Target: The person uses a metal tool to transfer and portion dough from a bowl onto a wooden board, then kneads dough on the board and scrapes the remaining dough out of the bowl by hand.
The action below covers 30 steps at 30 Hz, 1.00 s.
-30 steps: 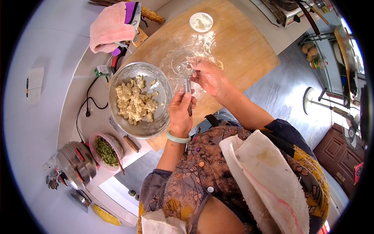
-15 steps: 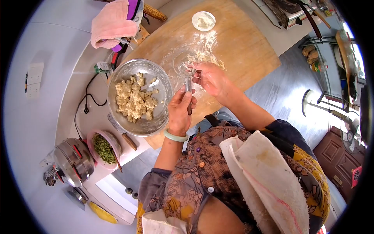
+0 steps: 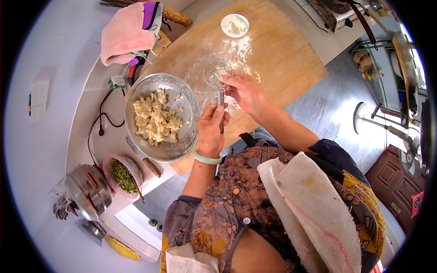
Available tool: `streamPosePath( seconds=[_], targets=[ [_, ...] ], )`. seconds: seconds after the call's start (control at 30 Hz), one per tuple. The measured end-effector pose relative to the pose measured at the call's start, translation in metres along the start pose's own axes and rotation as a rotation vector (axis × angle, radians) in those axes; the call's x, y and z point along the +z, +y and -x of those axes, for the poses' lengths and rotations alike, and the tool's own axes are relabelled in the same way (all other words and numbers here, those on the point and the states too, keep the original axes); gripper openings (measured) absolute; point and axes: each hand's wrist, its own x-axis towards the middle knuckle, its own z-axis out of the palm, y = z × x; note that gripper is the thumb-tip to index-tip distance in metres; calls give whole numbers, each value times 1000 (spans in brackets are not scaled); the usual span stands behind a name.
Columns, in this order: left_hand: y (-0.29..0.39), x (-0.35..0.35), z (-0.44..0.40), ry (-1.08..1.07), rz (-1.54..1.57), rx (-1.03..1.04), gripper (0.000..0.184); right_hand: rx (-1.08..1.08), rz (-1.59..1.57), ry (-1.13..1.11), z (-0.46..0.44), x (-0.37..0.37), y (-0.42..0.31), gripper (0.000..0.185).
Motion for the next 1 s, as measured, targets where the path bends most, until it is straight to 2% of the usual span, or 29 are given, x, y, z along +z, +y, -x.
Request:
streamPosePath(
  seconds=[0.2, 0.3, 0.4, 0.5, 0.7, 1.0],
  targets=[
    [-3, 3, -3, -3, -31, 7, 26, 93, -102, -12, 2, -6, 0, 12],
    [0, 6, -5, -14, -4, 4, 26, 135, -285, -161, 5, -5, -7, 9],
    [2, 6, -7, -37, 28, -1, 24, 139, -319, -316, 3, -8, -13, 9],
    [4, 5, -7, -45, 73, -35, 19, 142, -211, -264, -1, -8, -13, 13],
    [8, 5, -7, -44, 153, -76, 13, 143, -377, -302, -1, -14, -12, 21],
    [5, 2, -7, -108, 125, -29, 13, 157, -296, -228, 0, -31, -5, 27]
  ],
)
